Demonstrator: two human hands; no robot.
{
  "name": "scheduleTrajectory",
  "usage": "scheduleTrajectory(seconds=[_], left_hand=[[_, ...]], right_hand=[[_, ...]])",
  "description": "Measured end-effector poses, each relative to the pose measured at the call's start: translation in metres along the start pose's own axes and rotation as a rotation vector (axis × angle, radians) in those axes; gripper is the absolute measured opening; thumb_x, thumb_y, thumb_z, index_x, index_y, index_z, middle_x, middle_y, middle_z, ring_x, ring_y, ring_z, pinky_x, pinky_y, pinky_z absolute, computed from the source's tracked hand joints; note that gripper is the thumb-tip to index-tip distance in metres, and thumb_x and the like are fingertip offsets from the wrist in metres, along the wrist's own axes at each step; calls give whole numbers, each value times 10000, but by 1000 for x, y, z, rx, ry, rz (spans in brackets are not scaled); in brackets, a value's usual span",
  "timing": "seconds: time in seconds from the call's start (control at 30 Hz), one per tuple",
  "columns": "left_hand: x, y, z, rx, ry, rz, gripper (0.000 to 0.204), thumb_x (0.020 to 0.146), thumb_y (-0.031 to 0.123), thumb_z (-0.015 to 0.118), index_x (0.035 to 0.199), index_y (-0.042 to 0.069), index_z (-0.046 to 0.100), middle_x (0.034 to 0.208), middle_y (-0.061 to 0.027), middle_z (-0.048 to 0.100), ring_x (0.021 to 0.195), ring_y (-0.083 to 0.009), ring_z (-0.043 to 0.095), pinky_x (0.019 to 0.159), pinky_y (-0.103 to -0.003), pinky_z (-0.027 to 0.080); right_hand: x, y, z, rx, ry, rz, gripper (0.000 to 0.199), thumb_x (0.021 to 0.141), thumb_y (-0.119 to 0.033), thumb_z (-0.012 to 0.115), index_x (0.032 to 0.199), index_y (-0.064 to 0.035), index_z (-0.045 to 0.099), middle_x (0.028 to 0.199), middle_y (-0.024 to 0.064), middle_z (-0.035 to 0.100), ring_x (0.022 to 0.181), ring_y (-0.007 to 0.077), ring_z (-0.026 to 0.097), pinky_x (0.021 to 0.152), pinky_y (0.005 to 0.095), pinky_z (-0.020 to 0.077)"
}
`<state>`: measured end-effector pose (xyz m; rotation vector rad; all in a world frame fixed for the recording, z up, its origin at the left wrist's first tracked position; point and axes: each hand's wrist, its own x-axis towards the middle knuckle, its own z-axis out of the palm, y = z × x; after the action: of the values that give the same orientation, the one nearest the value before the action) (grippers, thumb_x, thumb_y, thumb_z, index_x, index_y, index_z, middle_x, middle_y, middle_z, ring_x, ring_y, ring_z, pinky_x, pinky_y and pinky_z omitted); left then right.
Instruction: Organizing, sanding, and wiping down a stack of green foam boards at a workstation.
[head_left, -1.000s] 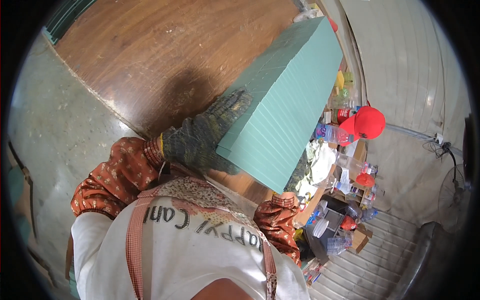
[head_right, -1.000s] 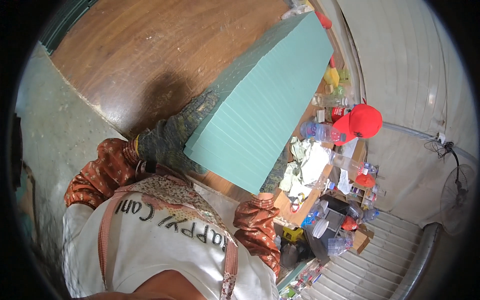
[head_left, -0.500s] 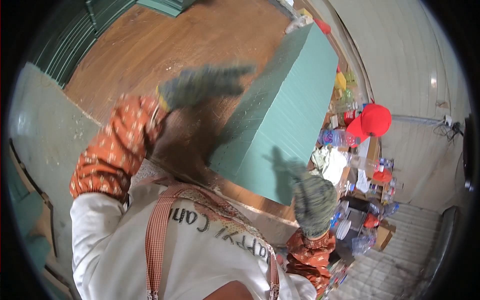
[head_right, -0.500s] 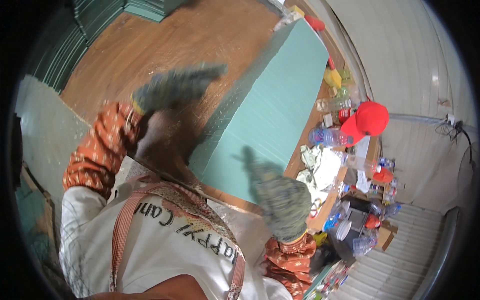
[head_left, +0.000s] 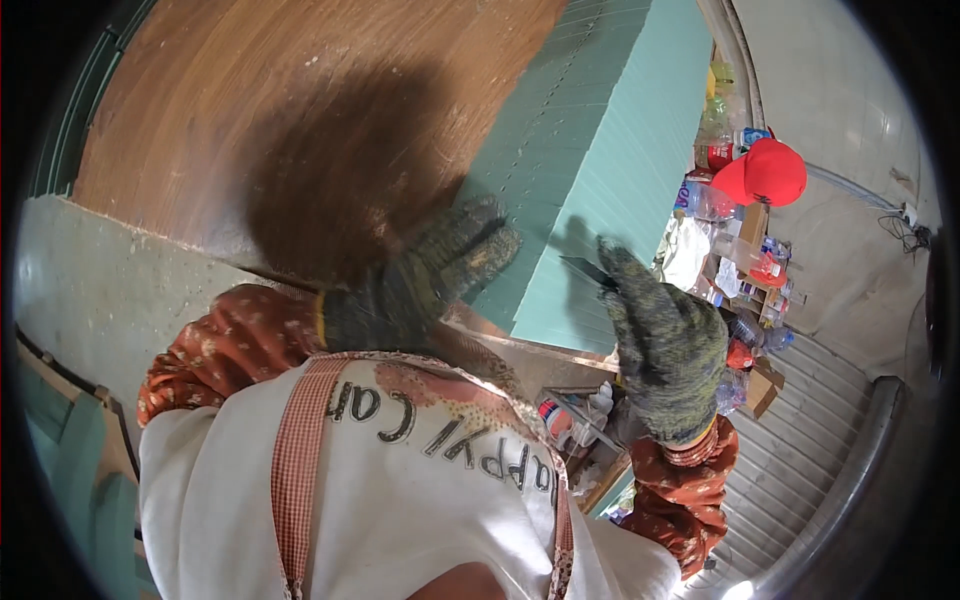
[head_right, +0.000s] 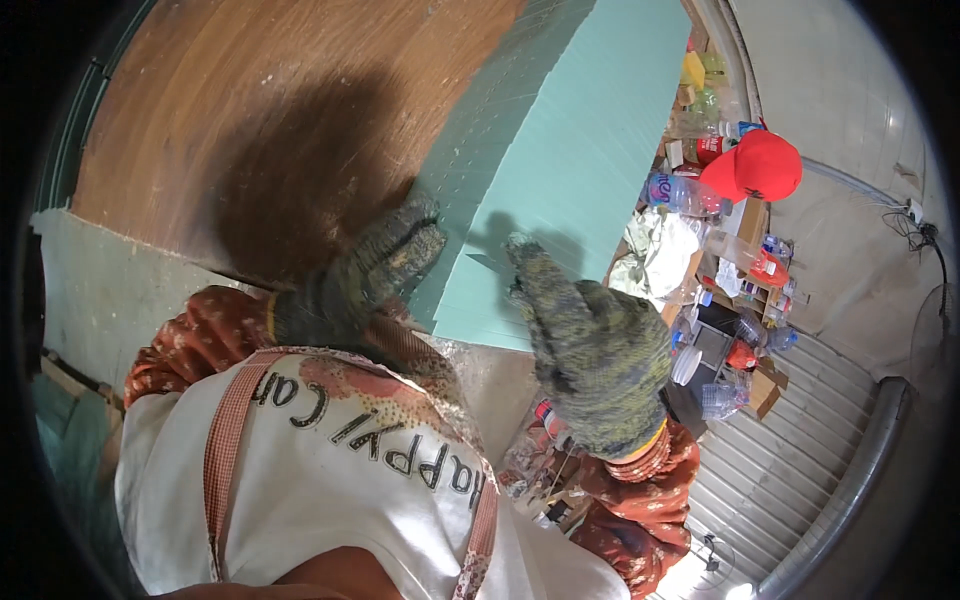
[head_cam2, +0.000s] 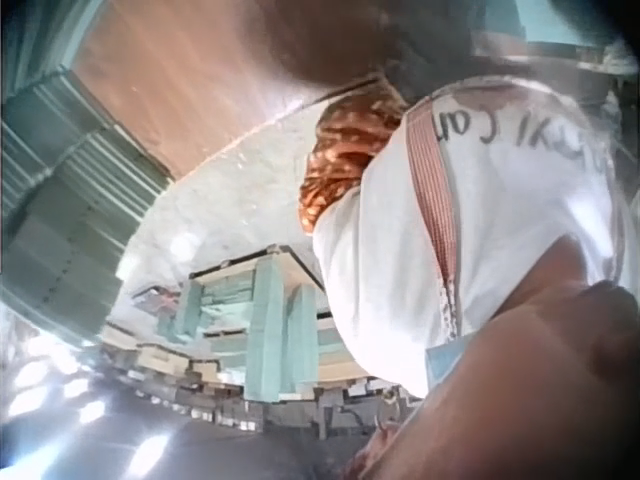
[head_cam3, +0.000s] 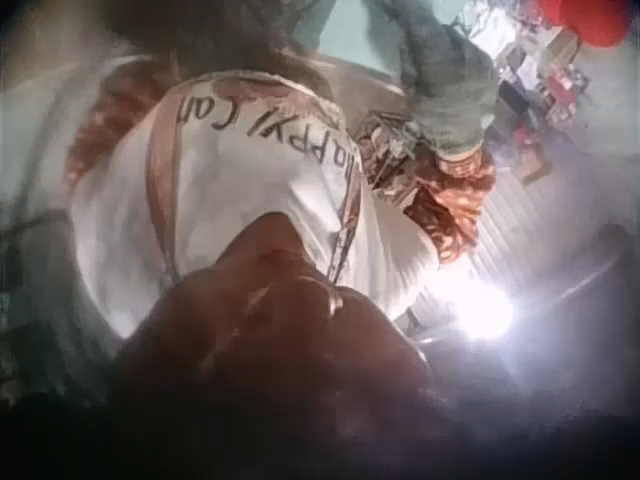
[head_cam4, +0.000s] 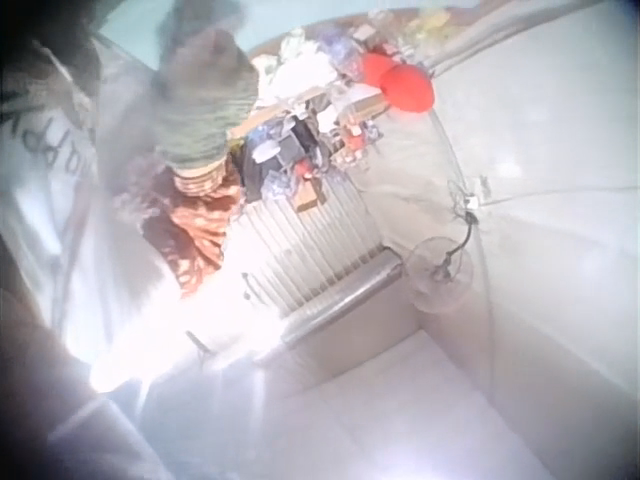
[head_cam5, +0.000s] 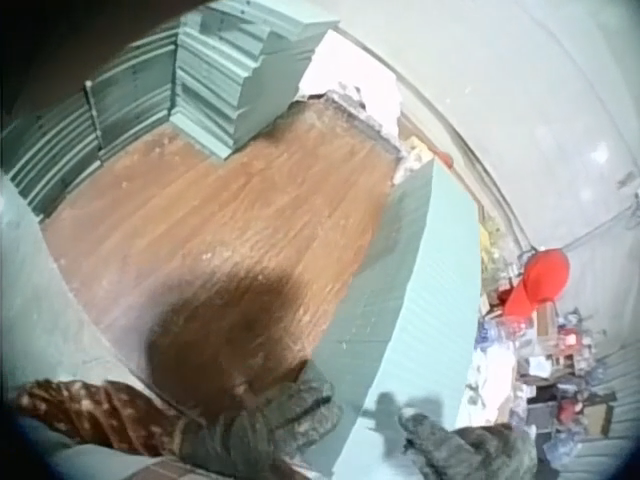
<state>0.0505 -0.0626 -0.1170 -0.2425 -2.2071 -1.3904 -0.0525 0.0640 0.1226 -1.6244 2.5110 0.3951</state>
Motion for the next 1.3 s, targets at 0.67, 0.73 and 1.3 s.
scheduleTrajectory(seconds=[0.67,0.73,1.3], left_hand=[[8,17,2,-39,69,32,980,729,545,647,1398,-72,284,1443,-297,250,1351,-458,219,1119,-530,149],[7,14,1,13,17,29,981,739,584,612,1395,-71,293,1444,-292,259,1356,-443,226,1119,-533,147],[-8,-5,39,-28,181,-82,807,819,587,493,1373,9,395,1445,-226,317,1341,-385,299,1113,-530,173]], right_hand=[[-52,39,137,1423,1068,1080,205,947,-140,506,1105,-43,593,668,-20,552,534,80,499,473,214,411],[-48,33,111,1147,977,845,230,944,-155,532,1132,-28,571,621,-26,501,494,62,427,453,199,348],[51,-4,-1,-161,-200,-472,547,759,-159,546,1293,-62,473,622,21,464,493,181,473,411,348,344]])
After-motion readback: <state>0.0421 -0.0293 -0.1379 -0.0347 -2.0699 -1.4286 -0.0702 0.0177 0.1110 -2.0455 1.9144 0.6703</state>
